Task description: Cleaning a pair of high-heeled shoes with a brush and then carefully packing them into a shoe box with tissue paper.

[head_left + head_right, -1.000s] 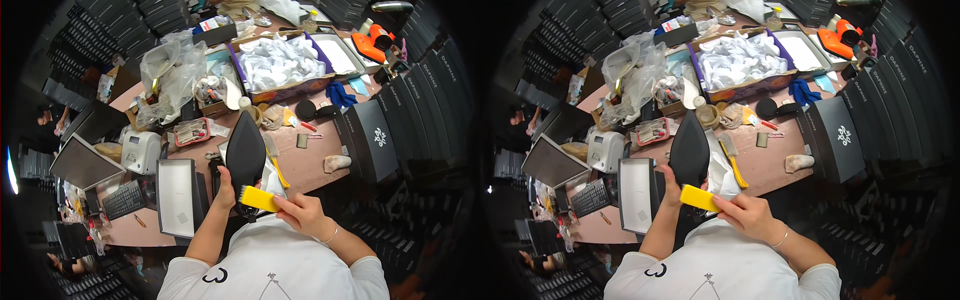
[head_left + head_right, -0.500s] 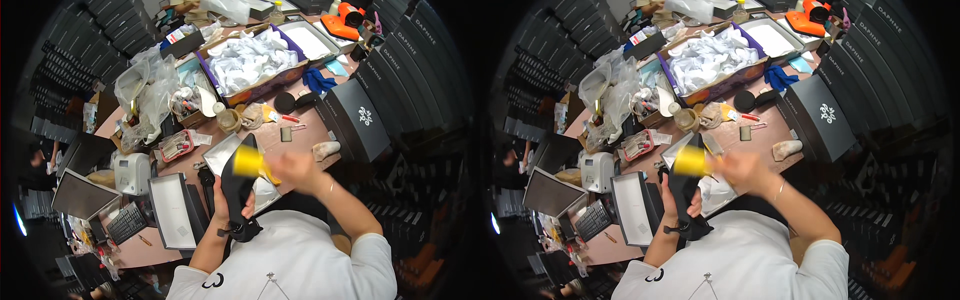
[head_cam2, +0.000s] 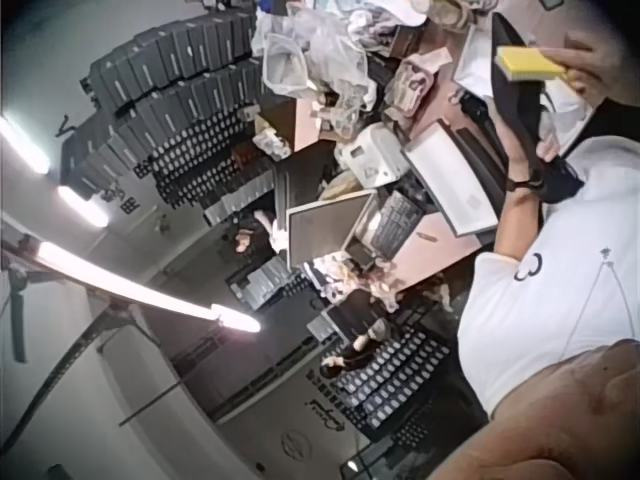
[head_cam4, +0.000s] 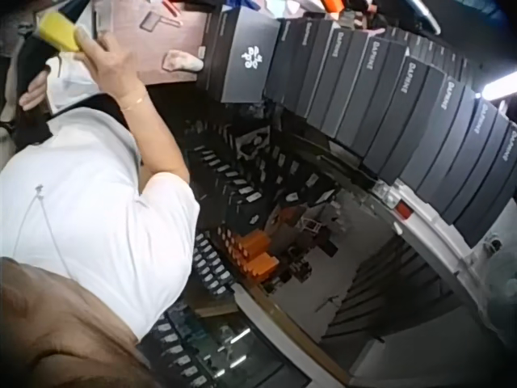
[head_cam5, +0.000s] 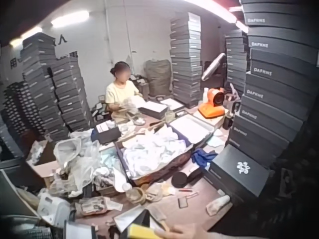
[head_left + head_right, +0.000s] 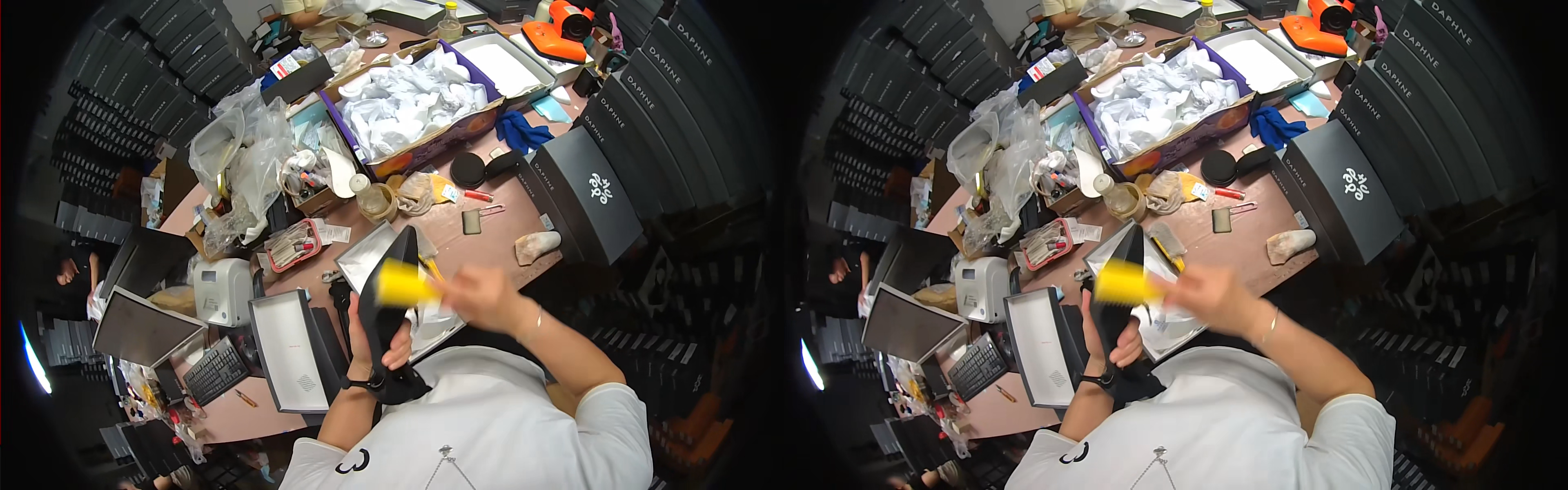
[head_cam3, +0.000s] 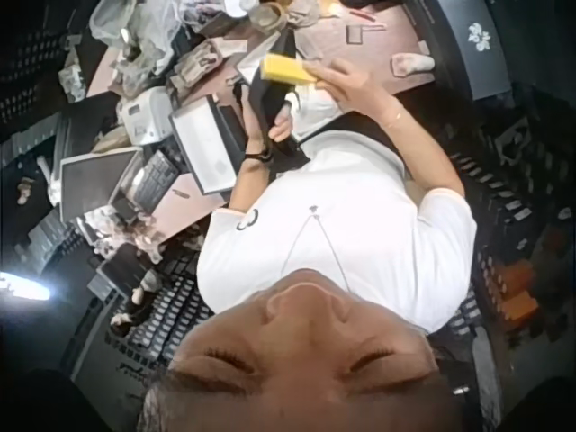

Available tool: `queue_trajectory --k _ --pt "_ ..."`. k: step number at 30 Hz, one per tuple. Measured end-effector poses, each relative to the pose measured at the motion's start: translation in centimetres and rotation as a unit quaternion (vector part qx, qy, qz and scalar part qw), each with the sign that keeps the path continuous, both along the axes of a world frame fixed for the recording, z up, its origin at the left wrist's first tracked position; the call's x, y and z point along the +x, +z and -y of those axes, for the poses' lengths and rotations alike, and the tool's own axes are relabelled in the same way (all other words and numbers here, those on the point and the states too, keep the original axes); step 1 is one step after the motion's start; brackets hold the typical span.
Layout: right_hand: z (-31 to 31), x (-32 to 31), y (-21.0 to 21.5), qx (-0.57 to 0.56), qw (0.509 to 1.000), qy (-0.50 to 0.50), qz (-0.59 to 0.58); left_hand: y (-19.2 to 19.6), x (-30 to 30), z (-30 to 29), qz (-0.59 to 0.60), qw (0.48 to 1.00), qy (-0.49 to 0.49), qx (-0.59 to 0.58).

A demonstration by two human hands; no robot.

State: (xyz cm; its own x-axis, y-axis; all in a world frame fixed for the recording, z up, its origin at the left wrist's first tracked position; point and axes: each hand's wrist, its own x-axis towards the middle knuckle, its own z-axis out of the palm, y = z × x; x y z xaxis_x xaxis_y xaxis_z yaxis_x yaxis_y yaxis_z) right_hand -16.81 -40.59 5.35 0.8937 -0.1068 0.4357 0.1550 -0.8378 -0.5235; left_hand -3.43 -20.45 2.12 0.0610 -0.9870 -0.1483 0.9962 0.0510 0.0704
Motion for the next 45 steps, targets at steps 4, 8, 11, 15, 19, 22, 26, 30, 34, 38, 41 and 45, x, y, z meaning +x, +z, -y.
queue_trajectory --k 4,8,11,15,19,22,26,30,34,38,41,45 --pt "6.8 0.0 -5.9 0.08 0.966 -0.243 0.025 0.7 2.1 1.4 0.191 0.967 0.034 0.166" --pt "0.9 0.4 1.5 0.188 0.977 -0.097 -0.035 0.2 3.1 2.8 0.139 0.954 0.125 0.236" --pt "-3.1 -0.5 1.5 0.104 0.981 0.02 -0.164 -0.1 4.4 3.5 0.273 0.903 0.186 0.274" --pt "0.1 -4.6 -2.7 0.17 0.964 -0.115 -0.167 0.0 6.8 2.0 0.347 0.838 0.258 0.334" --pt "-1.8 -0.3 0.2 0.375 0.903 -0.183 -0.1 1.4 5.1 3.3 0.704 0.609 0.183 0.318" --pt "-3.4 3.9 -3.8 0.493 0.857 -0.151 -0.02 1.4 2.3 4.9 0.634 0.739 0.124 0.193" --pt "-3.5 4.1 -3.7 0.758 0.624 -0.163 -0.093 0.1 1.9 3.2 0.479 0.852 0.087 0.192" --pt "-3.0 2.5 -6.0 0.818 0.563 -0.079 -0.085 -3.0 2.6 1.1 0.515 0.781 0.161 0.315" --pt "-2.3 2.8 -4.5 0.78 0.611 -0.055 -0.124 -4.3 1.3 -2.0 0.316 0.885 -0.014 0.342" --pt "-1.5 4.0 -3.8 0.709 0.669 0.011 -0.223 -4.3 -0.6 -1.7 0.106 0.956 -0.15 0.227" --pt "-2.2 5.4 -2.8 0.66 0.689 0.079 -0.288 -4.4 -0.9 -0.7 0.04 0.966 -0.213 0.138" --pt "-2.7 7.0 0.2 0.588 0.724 0.196 -0.304 -8.3 -2.1 -1.5 -0.002 0.981 -0.13 0.145"
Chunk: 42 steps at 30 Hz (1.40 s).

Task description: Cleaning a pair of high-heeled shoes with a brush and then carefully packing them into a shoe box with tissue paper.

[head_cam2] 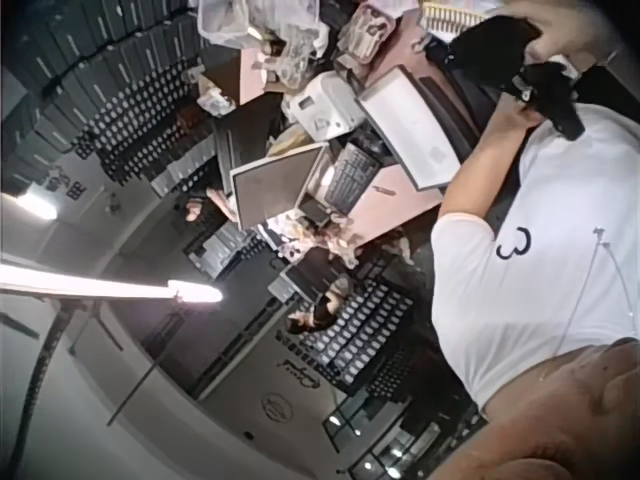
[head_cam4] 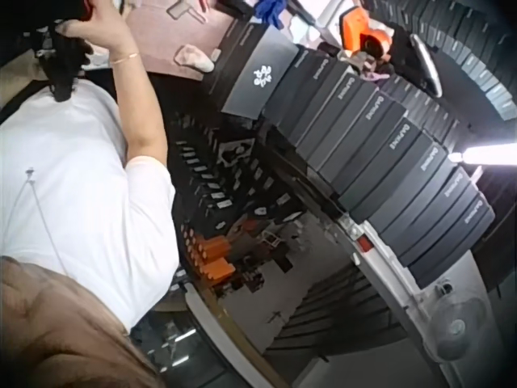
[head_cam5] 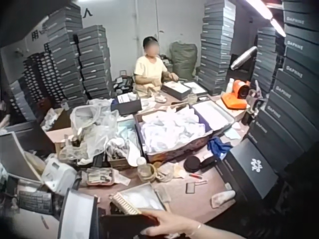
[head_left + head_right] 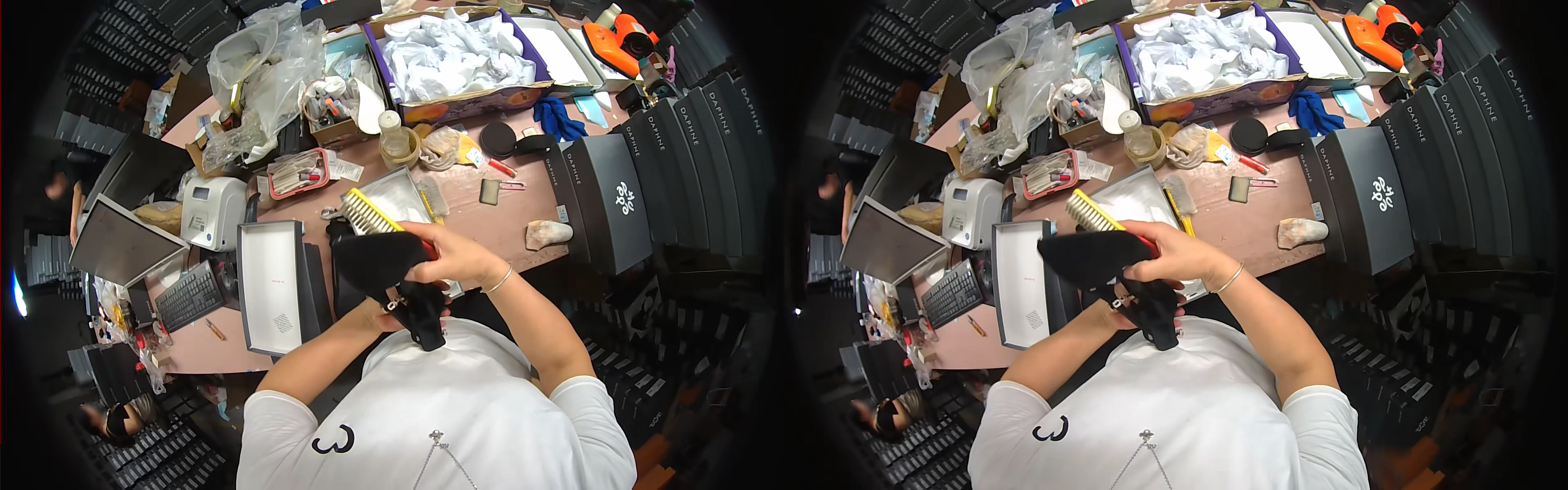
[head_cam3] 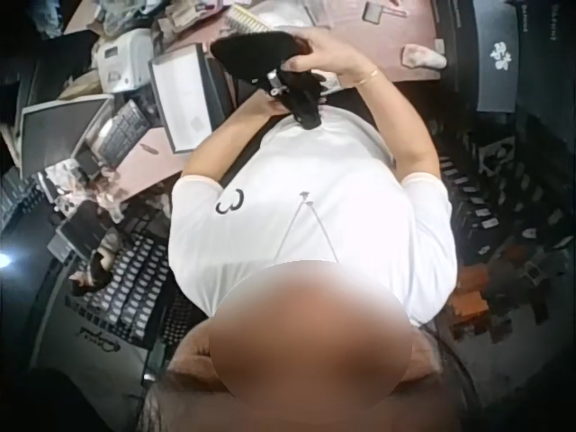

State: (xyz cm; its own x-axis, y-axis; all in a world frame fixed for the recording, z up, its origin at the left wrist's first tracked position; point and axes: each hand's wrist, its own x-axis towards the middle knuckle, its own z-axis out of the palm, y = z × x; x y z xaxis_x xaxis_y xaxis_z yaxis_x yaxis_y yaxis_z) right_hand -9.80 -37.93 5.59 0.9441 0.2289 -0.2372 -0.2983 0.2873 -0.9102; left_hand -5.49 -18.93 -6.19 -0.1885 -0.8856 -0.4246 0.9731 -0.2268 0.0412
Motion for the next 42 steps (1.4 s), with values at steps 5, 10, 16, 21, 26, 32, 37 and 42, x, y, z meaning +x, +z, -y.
queue_trajectory --k 5,10,16,21,26,32,37,42 --pt "1.0 -1.8 -3.2 -0.077 0.934 -0.348 -0.005 2.4 1.2 2.6 0.031 0.973 0.227 0.004" --pt "-2.1 -3.3 0.3 -0.141 0.961 -0.238 0.022 1.2 4.1 3.8 0.157 0.925 0.344 0.031" --pt "-4.7 -2.5 -2.4 -0.399 0.862 -0.273 0.15 2.0 2.6 4.6 0.291 0.871 0.392 -0.045" --pt "-3.9 -6.6 -5.4 -0.31 0.854 -0.401 0.118 0.1 3.4 6.2 0.095 0.849 0.511 0.096" --pt "-2.5 -7.2 -5.7 -0.232 0.931 -0.262 -0.105 0.2 6.2 3.6 0.101 0.854 0.511 0.0" --pt "-2.0 -2.2 -8.4 -0.2 0.935 -0.292 -0.011 0.7 4.6 3.9 0.337 0.832 0.434 -0.079" --pt "-2.5 -2.9 -8.6 -0.212 0.947 -0.24 0.028 2.5 4.4 1.2 0.044 0.969 0.234 0.073" --pt "-2.6 -2.5 -8.1 -0.235 0.952 -0.191 -0.051 3.4 2.4 1.4 0.109 0.944 0.277 0.145"
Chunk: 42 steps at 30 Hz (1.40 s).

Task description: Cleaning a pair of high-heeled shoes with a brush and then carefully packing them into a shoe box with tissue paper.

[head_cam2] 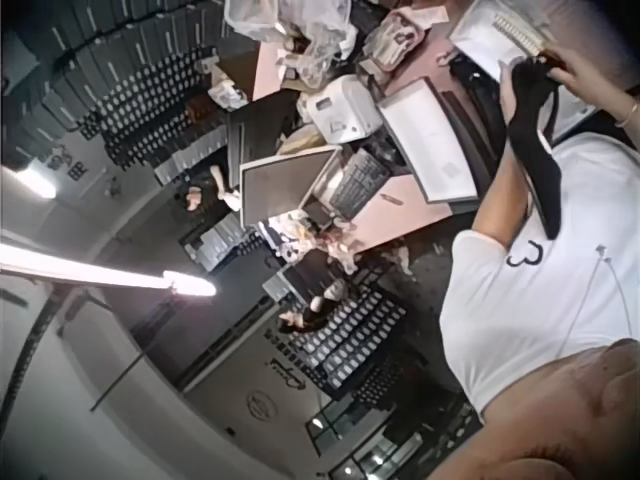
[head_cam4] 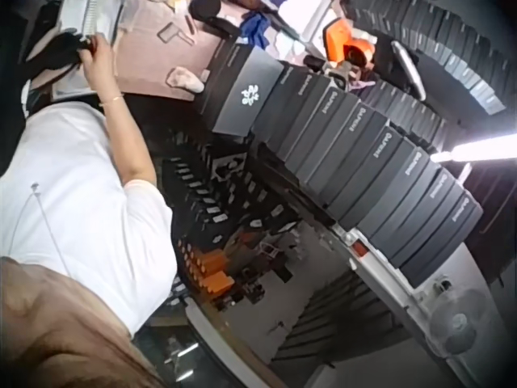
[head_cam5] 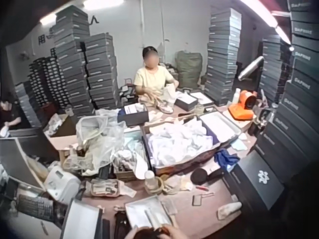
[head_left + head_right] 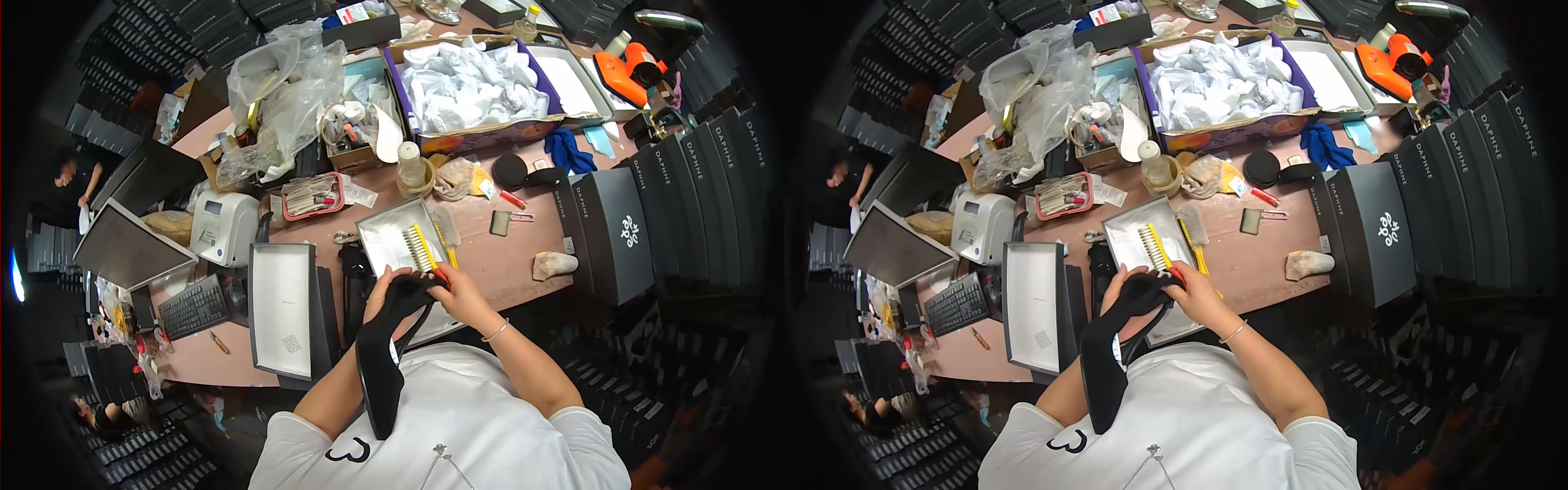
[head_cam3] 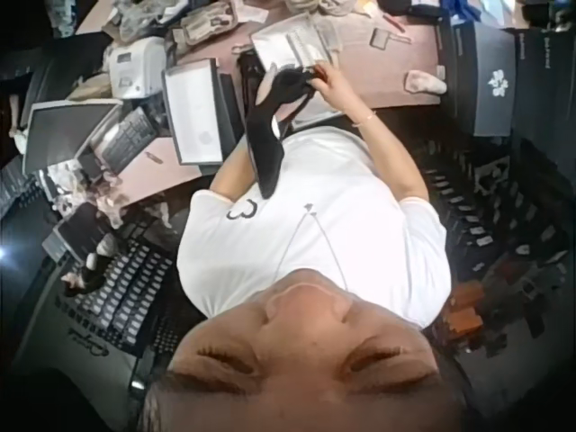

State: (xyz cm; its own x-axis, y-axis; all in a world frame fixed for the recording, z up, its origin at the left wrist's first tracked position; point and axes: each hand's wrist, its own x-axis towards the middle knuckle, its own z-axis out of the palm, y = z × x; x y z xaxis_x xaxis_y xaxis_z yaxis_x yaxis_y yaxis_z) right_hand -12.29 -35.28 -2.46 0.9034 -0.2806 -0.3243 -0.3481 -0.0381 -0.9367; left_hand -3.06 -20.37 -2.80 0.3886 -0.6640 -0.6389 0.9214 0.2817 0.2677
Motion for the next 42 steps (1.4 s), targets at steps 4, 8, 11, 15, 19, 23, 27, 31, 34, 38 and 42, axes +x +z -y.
queue_trajectory --k 4,8,11,15,19,23,27,31,34,38,42 --pt "0.3 0.2 0.1 0.032 0.999 -0.004 -0.034 -1.6 0.1 0.0 0.105 0.994 0.0 -0.036" --pt "0.3 -0.6 -0.5 -0.091 0.995 -0.027 0.008 -4.4 1.2 -0.4 0.044 0.997 -0.017 -0.065" --pt "2.4 -2.8 0.0 -0.008 0.992 -0.129 -0.004 -7.1 1.9 -0.1 -0.079 0.995 0.055 0.01" --pt "5.1 -7.4 0.1 -0.183 0.977 -0.082 0.072 -15.6 2.4 -1.9 0.013 0.994 0.1 -0.029" --pt "4.2 -7.1 3.6 -0.378 0.918 0.103 0.059 -17.5 2.3 -0.3 0.092 0.986 0.058 -0.128" --pt "2.7 -3.5 2.4 -0.52 0.829 0.2 0.038 -12.6 2.9 -0.8 0.085 0.992 -0.009 -0.094" --pt "5.0 -6.0 1.7 -0.517 0.805 0.282 -0.074 -11.7 6.8 -3.0 0.241 0.97 -0.037 -0.027" --pt "9.1 -8.9 7.6 -0.507 0.836 0.197 -0.077 -11.4 5.3 -2.9 0.241 0.968 0.074 0.014" --pt "4.2 -4.0 4.2 -0.494 0.83 0.257 0.018 -4.3 2.0 1.5 0.278 0.957 0.029 0.074" --pt "-1.3 -2.1 -0.2 -0.378 0.904 0.199 -0.015 -2.3 2.5 1.5 0.22 0.962 0.033 0.156" --pt "-0.1 -3.6 0.1 -0.1 0.976 0.18 0.068 -2.2 3.3 -0.9 0.338 0.939 -0.009 0.061"
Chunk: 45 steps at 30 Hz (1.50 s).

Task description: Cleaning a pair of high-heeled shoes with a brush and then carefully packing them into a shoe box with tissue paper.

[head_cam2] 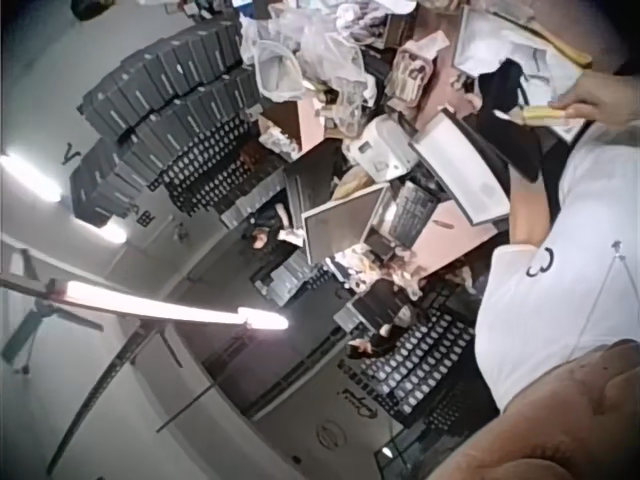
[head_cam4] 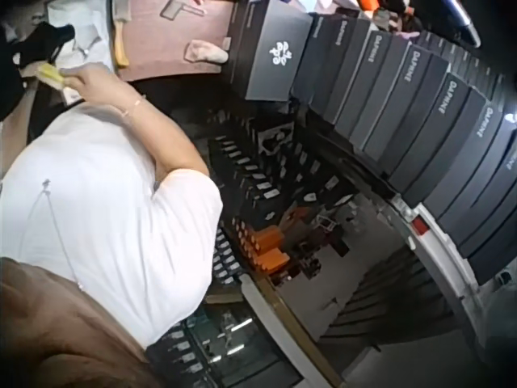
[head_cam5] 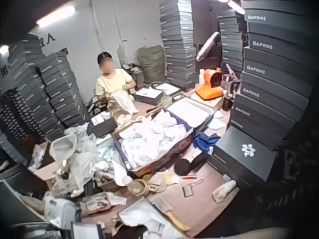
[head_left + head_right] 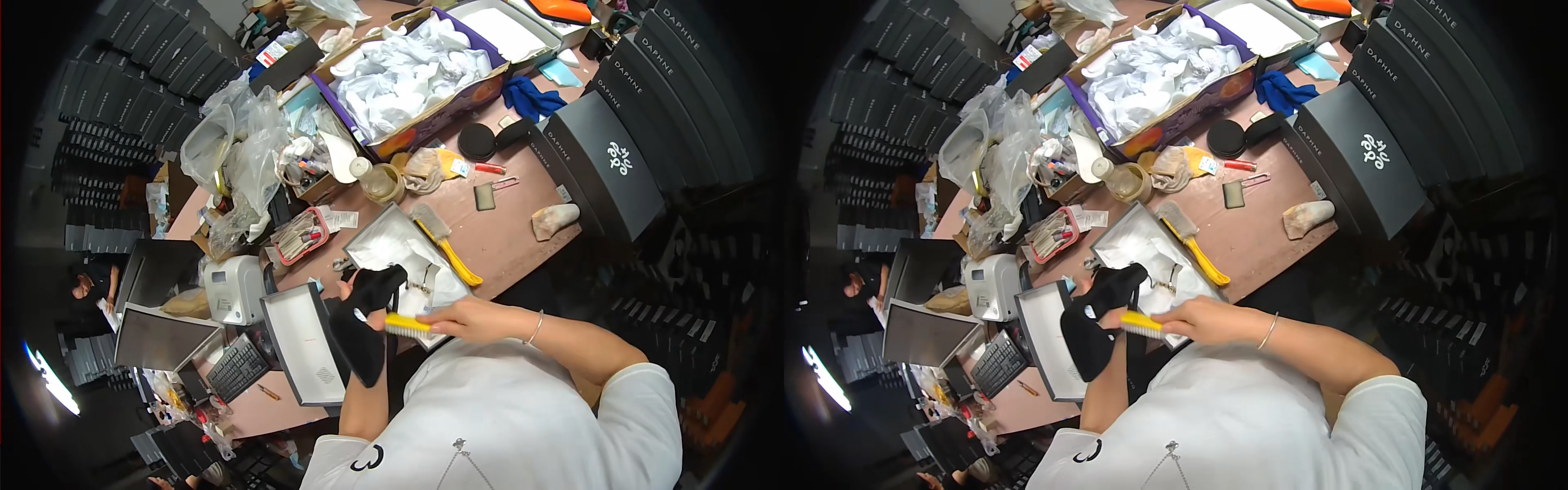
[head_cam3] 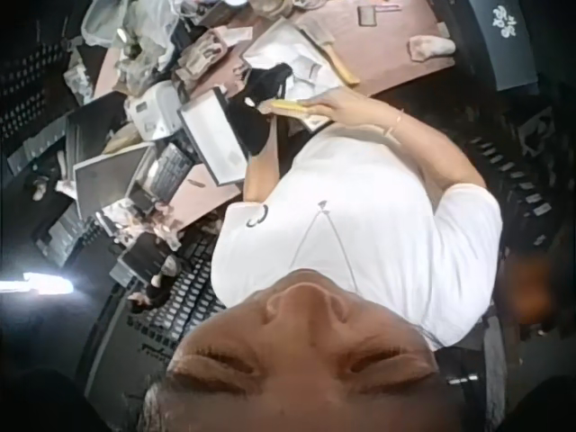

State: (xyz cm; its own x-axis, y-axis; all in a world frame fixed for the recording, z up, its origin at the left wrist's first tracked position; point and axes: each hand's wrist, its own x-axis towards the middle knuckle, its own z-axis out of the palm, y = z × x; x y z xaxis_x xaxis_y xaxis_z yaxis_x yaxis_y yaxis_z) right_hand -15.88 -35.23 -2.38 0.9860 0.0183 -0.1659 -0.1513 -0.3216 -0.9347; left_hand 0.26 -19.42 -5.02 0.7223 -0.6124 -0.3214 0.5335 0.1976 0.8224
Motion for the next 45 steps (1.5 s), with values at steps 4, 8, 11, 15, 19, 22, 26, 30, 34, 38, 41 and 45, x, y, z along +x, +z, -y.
queue_trajectory --k 4,8,11,15,19,22,26,30,34,38,41,45 --pt "-1.7 2.4 1.9 -0.133 0.988 -0.051 -0.062 -0.8 -1.3 0.9 -0.06 0.995 0.079 -0.028" --pt "0.3 2.2 2.4 0.088 0.992 0.024 -0.09 3.8 -1.3 1.3 -0.056 0.996 0.06 -0.034" --pt "-1.4 3.8 -0.1 0.013 0.996 -0.084 -0.027 -5.5 -0.2 -0.9 -0.018 0.991 0.13 0.015" --pt "-0.1 2.2 2.6 0.338 0.906 0.064 -0.248 -3.0 0.9 -0.1 -0.028 0.993 0.086 -0.074" --pt "-4.9 4.0 -4.1 0.015 0.966 -0.216 0.143 -5.8 0.0 0.2 -0.008 0.992 0.127 -0.019" --pt "-2.8 3.1 5.7 0.309 0.928 -0.066 -0.196 -2.0 -0.1 -0.5 -0.014 0.991 0.131 -0.02" --pt "-3.6 4.1 -1.7 0.107 0.979 -0.17 -0.021 -4.6 0.4 0.4 -0.053 0.992 0.084 -0.083" --pt "0.2 0.7 6.0 0.286 0.938 0.028 -0.196 1.2 0.9 1.2 -0.138 0.989 0.045 -0.02" --pt "3.6 -1.8 4.2 -0.179 0.978 -0.086 -0.071 -4.5 2.4 0.6 -0.045 0.983 -0.016 -0.18" --pt "3.0 -0.3 5.5 -0.307 0.952 -0.006 0.015 -10.3 1.4 -1.1 -0.098 0.974 -0.046 -0.198" --pt "2.7 1.2 1.0 -0.405 0.908 0.057 0.093 -4.1 0.0 1.0 -0.206 0.973 -0.014 -0.102" --pt "5.1 -1.1 3.1 -0.419 0.901 0.108 0.027 -4.4 1.9 -1.3 -0.033 0.993 -0.048 -0.104"
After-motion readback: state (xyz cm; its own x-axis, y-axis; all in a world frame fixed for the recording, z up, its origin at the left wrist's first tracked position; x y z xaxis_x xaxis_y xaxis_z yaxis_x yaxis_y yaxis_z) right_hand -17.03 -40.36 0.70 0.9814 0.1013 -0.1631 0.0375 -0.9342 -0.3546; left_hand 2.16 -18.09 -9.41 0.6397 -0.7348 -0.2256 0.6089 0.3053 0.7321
